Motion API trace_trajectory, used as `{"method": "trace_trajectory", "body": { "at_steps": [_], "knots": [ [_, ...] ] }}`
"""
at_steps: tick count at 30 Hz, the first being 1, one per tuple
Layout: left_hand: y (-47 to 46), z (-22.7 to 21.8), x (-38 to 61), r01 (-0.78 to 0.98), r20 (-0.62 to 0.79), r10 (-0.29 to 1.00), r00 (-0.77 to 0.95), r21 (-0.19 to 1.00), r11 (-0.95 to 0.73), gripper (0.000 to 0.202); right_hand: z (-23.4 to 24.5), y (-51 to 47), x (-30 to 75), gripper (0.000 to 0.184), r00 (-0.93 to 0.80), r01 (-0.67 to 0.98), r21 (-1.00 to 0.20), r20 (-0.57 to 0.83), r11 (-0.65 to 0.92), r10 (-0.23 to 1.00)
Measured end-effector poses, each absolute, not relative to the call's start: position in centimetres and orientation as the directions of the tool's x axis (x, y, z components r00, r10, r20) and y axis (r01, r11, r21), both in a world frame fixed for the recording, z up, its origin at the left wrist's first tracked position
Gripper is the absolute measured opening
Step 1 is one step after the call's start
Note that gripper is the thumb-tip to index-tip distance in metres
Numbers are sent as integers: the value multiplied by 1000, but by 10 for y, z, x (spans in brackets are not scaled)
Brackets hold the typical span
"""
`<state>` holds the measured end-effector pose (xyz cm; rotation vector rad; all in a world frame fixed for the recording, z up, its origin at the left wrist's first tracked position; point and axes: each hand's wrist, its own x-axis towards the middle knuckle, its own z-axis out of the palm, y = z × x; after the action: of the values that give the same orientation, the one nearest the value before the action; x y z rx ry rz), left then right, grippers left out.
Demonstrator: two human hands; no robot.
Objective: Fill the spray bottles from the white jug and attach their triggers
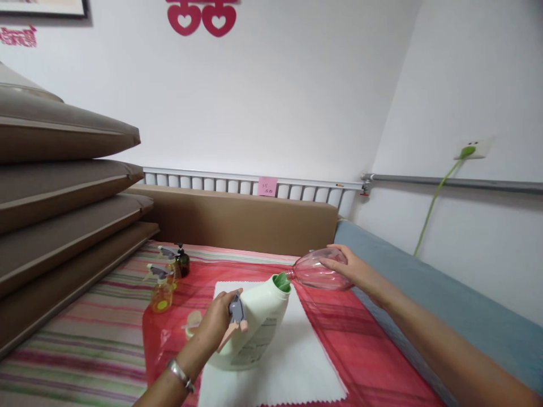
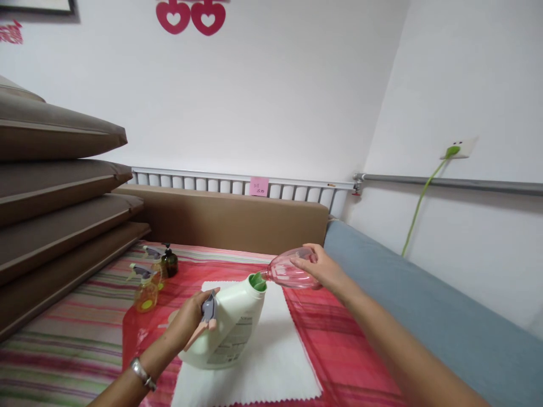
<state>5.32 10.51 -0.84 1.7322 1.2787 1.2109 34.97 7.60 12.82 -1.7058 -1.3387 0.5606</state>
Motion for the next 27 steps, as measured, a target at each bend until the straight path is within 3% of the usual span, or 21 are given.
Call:
{"method": "trace_trajectory", "body": {
  "at_steps": [7,11,17,22,27],
  "knots": [
    [108,-16,53,328,317,943,98,884,-332,62,144,79,344,74,277,680,-732,214,-34,937],
    [103,-8,52,302,301,952,60,903,-305,59,153,83,336,69,176,828,-560,314,32,933],
    [99,-5,52,20,202,979,39,979,-203,42,168,86,310,75,-68,945,-273,382,183,922],
    [98,-11,47,-179,161,985,67,973,-147,37,186,81,267,69,-301,951,37,347,308,888],
    [100,-26,37,-323,126,988,86,942,-92,34,194,77,227,75,-447,892,200,255,406,857]
  ]
}}
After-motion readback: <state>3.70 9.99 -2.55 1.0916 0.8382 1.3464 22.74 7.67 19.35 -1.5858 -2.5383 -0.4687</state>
